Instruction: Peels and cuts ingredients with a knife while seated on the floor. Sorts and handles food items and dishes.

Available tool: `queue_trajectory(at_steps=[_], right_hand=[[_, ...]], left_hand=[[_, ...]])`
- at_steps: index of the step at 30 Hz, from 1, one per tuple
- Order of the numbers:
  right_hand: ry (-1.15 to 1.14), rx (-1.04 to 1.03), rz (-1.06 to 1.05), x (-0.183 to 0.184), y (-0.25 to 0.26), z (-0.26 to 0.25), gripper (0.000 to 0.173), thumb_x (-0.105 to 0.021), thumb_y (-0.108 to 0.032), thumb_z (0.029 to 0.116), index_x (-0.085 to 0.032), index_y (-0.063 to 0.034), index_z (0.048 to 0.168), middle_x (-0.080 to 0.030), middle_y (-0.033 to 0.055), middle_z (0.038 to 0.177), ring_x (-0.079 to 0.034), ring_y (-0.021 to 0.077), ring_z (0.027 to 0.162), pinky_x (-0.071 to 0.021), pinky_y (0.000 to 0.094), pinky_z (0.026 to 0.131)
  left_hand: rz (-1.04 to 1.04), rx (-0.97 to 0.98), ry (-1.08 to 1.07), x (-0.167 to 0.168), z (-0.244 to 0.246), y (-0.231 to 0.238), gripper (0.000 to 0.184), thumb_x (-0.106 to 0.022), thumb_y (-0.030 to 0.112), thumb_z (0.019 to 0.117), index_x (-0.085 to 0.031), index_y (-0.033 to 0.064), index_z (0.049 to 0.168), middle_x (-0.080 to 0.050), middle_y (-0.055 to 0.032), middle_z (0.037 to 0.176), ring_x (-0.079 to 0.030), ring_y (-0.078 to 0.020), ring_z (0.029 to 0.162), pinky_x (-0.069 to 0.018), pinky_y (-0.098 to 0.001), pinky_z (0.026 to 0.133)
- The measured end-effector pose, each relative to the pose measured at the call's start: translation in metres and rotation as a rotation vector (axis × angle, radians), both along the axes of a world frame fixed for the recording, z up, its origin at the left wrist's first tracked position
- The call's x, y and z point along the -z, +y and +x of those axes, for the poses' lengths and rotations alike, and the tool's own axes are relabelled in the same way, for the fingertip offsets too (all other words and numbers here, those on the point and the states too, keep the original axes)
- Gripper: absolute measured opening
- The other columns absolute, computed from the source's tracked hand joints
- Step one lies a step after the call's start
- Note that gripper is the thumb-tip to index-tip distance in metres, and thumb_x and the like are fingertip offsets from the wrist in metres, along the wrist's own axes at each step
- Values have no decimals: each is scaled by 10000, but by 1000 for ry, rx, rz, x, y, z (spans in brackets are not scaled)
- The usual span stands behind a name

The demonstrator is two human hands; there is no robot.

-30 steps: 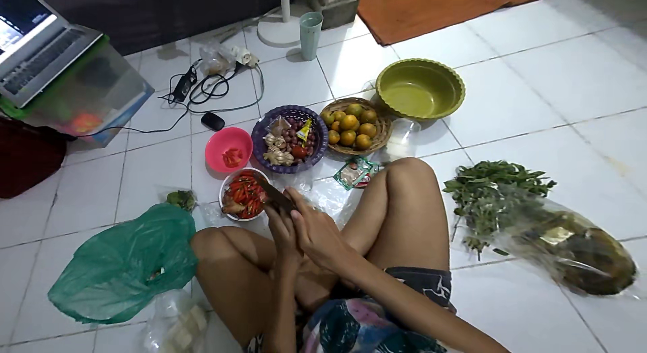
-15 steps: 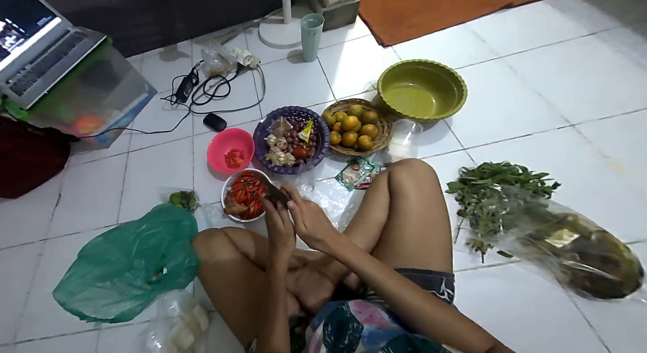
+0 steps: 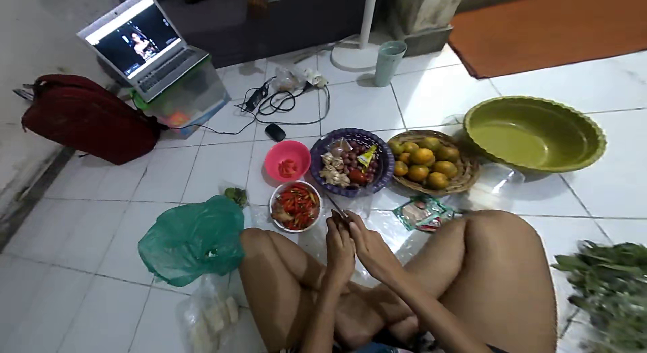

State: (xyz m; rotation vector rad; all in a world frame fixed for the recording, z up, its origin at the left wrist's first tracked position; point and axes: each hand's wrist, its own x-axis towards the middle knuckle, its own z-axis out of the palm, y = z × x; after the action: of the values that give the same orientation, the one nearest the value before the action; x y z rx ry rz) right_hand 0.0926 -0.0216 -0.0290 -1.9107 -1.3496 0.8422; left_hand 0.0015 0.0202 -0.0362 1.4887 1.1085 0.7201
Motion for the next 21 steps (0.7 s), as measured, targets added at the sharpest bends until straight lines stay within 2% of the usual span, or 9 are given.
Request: queue_trajectory(at_steps=[3, 6, 8, 10, 11, 13, 16, 18, 21], right_hand=[[-43, 12, 13, 3, 3, 2, 548, -222, -345, 1097, -520, 34, 1358, -683, 193, 838, -699, 402, 792, -547, 559, 703], [48, 41, -44, 1, 7, 8, 510, -219, -274, 1115, -568, 90, 1189, -643, 213, 816, -671, 380, 795, -524, 534, 733], [205, 139, -97, 3, 10, 15, 573, -160, -281, 1126, -592, 87, 1048, -585, 158, 763, -606, 273, 721, -492, 454, 703], [451, 236, -184, 10, 13, 21, 624, -80, -356, 1124, -569, -7, 955, -499, 23, 684, -501, 116, 588, -445, 305, 585], [577, 260, -218, 12, 14, 23, 628, -64, -394, 1117, -553, -32, 961, -476, -2, 666, -468, 91, 548, -424, 278, 543], [714, 273, -297, 11, 17, 27, 625, -72, -454, 1110, -534, -39, 1036, -433, -20, 614, -393, 74, 454, -370, 244, 442], [742, 254, -470, 10, 16, 39, 607, -120, -485, 1111, -499, -24, 1222, -434, -19, 639, -358, 65, 431, -339, 217, 414], [700, 231, -535, 12, 17, 45, 597, -142, -483, 1114, -474, -17, 1280, -436, -7, 677, -362, 75, 452, -341, 228, 432], [698, 210, -573, 15, 17, 48, 570, -158, -499, 1109, -446, -56, 1324, -432, -9, 695, -358, 74, 456, -334, 227, 430]], left_hand=[[53, 33, 23, 3, 0, -2, 385, -340, 66, 1062, -440, -201, 1320, -610, -305, 1144, -617, -302, 1098, -487, -399, 992], [78, 91, 65, 3, -2, -11, 376, -352, 75, 1063, -452, -205, 1292, -617, -307, 1075, -630, -325, 1034, -507, -425, 941], [84, 155, 38, 2, -3, -19, 412, -342, 90, 1049, -444, -217, 1303, -614, -305, 1070, -628, -316, 1015, -509, -415, 931], [58, 161, -2, 3, -2, -24, 442, -328, 90, 1048, -423, -223, 1346, -607, -335, 1141, -623, -334, 1080, -490, -422, 981], [21, 130, -41, 4, -2, -24, 451, -310, 94, 1059, -418, -224, 1359, -596, -350, 1196, -612, -332, 1128, -473, -417, 1013], [-85, 33, -164, 11, -5, -15, 480, -257, 128, 1063, -416, -219, 1354, -595, -286, 1198, -589, -201, 1075, -474, -324, 959], [-335, -126, -420, 8, -11, -1, 365, -220, 113, 1064, -477, -89, 1228, -567, -15, 913, -534, 6, 738, -466, -158, 680], [-457, -183, -634, 3, -17, 8, 346, -207, 114, 1049, -543, 37, 1060, -590, 43, 778, -541, -7, 630, -474, -167, 603], [-564, -220, -812, 0, -23, 11, 442, -151, 145, 1053, -577, 82, 950, -584, 31, 711, -543, -49, 584, -471, -190, 570]])
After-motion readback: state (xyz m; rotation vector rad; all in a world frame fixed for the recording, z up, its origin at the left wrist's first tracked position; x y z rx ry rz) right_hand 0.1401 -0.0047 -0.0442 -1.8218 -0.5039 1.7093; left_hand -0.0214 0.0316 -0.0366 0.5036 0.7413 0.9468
